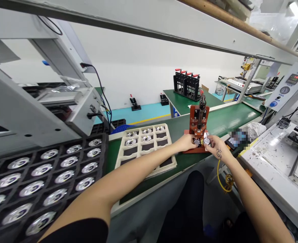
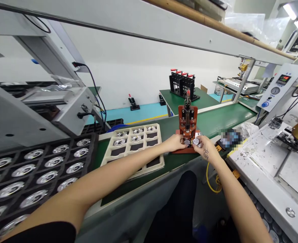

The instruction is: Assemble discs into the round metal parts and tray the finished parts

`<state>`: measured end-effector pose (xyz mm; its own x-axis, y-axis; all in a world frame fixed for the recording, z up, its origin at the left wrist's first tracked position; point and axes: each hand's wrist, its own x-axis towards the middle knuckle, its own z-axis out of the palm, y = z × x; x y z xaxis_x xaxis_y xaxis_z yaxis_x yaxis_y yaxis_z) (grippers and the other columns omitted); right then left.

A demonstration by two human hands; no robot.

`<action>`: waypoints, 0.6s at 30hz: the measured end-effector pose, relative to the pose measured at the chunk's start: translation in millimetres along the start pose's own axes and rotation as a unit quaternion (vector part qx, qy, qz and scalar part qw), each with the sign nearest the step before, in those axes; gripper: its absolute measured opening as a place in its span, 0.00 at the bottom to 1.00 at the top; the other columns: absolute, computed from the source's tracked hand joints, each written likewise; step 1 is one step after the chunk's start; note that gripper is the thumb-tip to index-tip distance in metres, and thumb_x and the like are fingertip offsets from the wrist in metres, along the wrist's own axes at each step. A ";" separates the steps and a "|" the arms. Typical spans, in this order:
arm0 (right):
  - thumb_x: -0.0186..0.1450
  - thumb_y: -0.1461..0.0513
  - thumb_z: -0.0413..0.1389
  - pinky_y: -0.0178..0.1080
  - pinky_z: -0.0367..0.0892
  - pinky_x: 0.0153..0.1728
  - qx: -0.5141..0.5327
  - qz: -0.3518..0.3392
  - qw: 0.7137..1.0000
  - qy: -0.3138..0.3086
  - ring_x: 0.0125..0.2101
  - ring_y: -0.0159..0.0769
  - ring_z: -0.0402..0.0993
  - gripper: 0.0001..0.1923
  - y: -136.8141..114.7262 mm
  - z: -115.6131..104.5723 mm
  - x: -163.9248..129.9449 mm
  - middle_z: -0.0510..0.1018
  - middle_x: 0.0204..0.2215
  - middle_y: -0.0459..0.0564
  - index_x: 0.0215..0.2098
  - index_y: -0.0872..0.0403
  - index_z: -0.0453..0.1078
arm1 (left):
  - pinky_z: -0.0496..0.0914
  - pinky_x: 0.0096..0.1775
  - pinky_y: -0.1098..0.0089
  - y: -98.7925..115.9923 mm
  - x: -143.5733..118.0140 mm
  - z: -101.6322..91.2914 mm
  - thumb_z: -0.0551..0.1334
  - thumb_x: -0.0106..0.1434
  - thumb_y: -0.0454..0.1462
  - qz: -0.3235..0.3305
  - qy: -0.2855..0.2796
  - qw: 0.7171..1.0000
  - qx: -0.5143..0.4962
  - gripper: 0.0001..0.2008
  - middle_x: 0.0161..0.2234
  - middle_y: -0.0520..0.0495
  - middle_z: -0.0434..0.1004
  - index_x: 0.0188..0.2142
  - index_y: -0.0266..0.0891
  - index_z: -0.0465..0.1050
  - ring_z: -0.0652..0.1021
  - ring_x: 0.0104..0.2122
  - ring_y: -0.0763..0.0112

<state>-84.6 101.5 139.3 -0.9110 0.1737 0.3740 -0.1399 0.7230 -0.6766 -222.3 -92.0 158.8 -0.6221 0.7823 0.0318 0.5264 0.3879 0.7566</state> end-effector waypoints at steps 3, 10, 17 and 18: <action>0.67 0.53 0.62 0.39 0.69 0.32 0.004 0.018 1.000 -0.013 0.27 0.36 0.70 0.19 7.0 1.1 -1.7 0.72 0.28 0.44 0.52 0.55 0.73 | 0.62 0.32 0.70 -1.5 5.1 6.0 0.72 0.53 0.35 0.020 0.004 1.000 0.013 0.07 0.24 0.52 0.74 0.32 0.37 0.79 0.73 0.28 0.67; 0.67 0.54 0.63 0.38 0.69 0.35 -0.002 0.008 0.997 -0.076 0.30 0.36 0.70 0.15 18.0 21.1 19.2 0.77 0.34 0.48 0.47 0.54 0.76 | 0.58 0.30 0.70 0.2 -24.6 -27.5 0.71 0.57 0.43 0.020 0.006 1.000 0.014 0.12 0.22 0.55 0.68 0.35 0.36 0.81 0.66 0.24 0.72; 0.59 0.58 0.70 0.39 0.72 0.41 -0.015 -0.026 0.990 -0.138 0.38 0.43 0.78 0.12 3.4 31.9 52.3 0.82 0.36 0.50 0.41 0.51 0.80 | 0.70 0.37 0.67 -2.4 -92.2 -107.1 0.74 0.56 0.51 -0.011 0.055 0.996 -0.069 0.24 0.35 0.48 0.78 0.47 0.39 0.83 0.76 0.32 0.67; 0.59 0.57 0.71 0.39 0.72 0.41 -0.017 -0.028 0.990 -0.140 0.38 0.44 0.78 0.12 1.1 30.2 52.4 0.82 0.35 0.49 0.40 0.51 0.81 | 0.73 0.38 0.65 -2.9 -102.6 -115.0 0.76 0.55 0.51 -0.024 0.061 0.992 -0.112 0.25 0.36 0.47 0.79 0.47 0.39 0.82 0.78 0.33 0.66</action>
<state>-144.1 91.2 139.0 -0.9748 -0.0561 0.2161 -0.1842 0.7489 -0.6366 -226.6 -229.4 228.4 -0.7158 0.6956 0.0609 0.3609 0.2939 0.8851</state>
